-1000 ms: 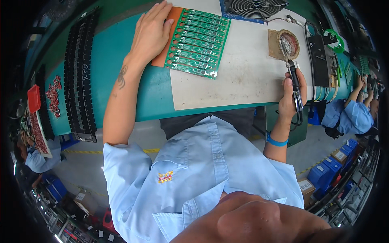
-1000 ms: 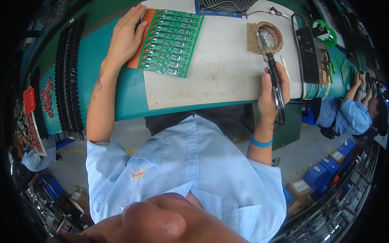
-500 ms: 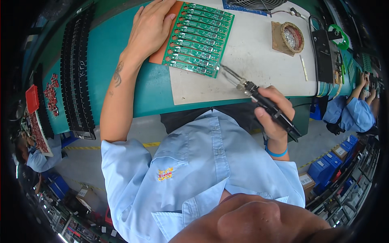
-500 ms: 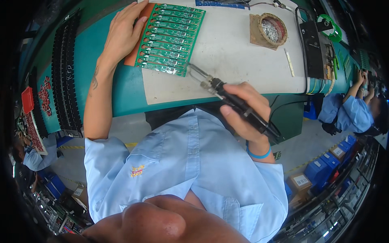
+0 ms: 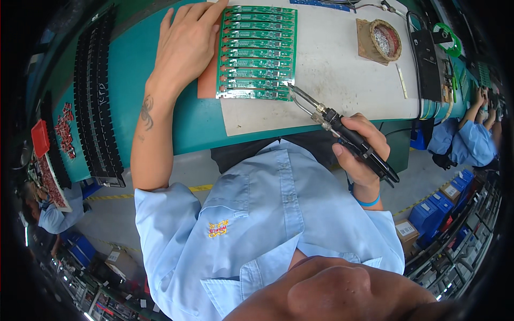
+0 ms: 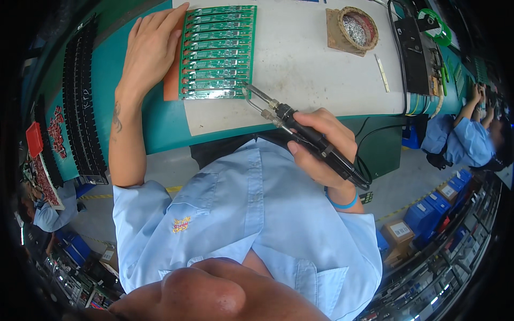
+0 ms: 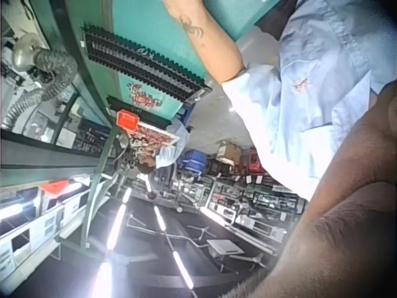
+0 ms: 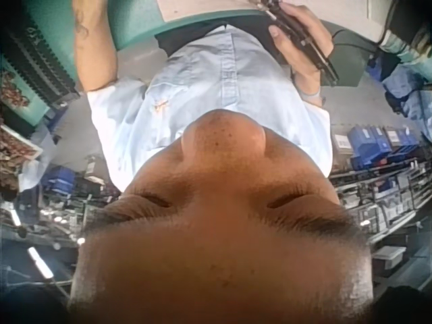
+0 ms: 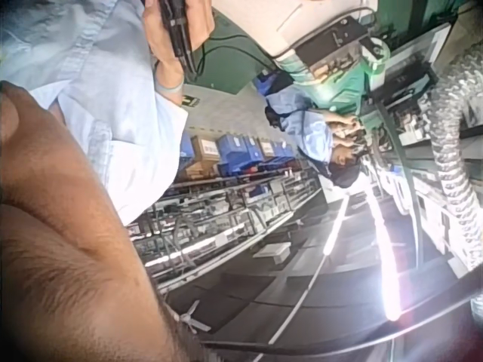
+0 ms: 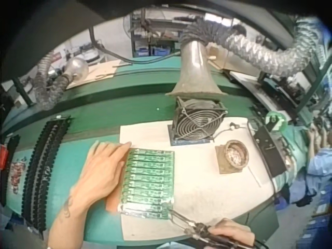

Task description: The person solders electronic components onto circuit board panels using a soldering iron, positions a new circuit board panel onto a fixture using a metal plate, solders the components across the board, and holds up the board panel with both hands.

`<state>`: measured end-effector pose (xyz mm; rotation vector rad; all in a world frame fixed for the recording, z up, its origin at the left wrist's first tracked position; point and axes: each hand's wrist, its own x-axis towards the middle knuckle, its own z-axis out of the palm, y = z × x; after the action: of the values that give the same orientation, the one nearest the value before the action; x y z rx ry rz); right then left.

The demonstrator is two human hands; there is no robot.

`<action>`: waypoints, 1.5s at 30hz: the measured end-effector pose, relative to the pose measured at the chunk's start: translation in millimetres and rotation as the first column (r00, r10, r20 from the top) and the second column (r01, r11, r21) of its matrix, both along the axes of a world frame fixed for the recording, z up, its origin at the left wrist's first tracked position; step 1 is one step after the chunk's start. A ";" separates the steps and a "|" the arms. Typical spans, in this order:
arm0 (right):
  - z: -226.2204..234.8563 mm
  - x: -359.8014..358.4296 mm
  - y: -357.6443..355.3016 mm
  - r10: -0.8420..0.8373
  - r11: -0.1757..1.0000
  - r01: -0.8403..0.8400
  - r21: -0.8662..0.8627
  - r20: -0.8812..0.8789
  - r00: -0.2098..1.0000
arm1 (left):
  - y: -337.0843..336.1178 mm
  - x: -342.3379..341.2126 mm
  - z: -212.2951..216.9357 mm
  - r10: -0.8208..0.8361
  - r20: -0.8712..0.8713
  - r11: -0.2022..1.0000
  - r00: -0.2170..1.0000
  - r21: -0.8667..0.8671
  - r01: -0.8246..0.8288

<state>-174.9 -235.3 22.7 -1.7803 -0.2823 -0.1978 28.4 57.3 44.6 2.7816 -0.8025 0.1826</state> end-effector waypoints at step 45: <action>-3.9 9.1 2.2 0.001 1.000 -0.002 -0.011 -0.035 0.999 | 8.7 14.6 -44.1 0.002 0.031 0.946 1.000 -0.323 0.008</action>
<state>-165.8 -233.1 18.8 -1.7927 -0.2598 -0.1639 43.0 66.1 0.6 2.4735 -0.7113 0.3261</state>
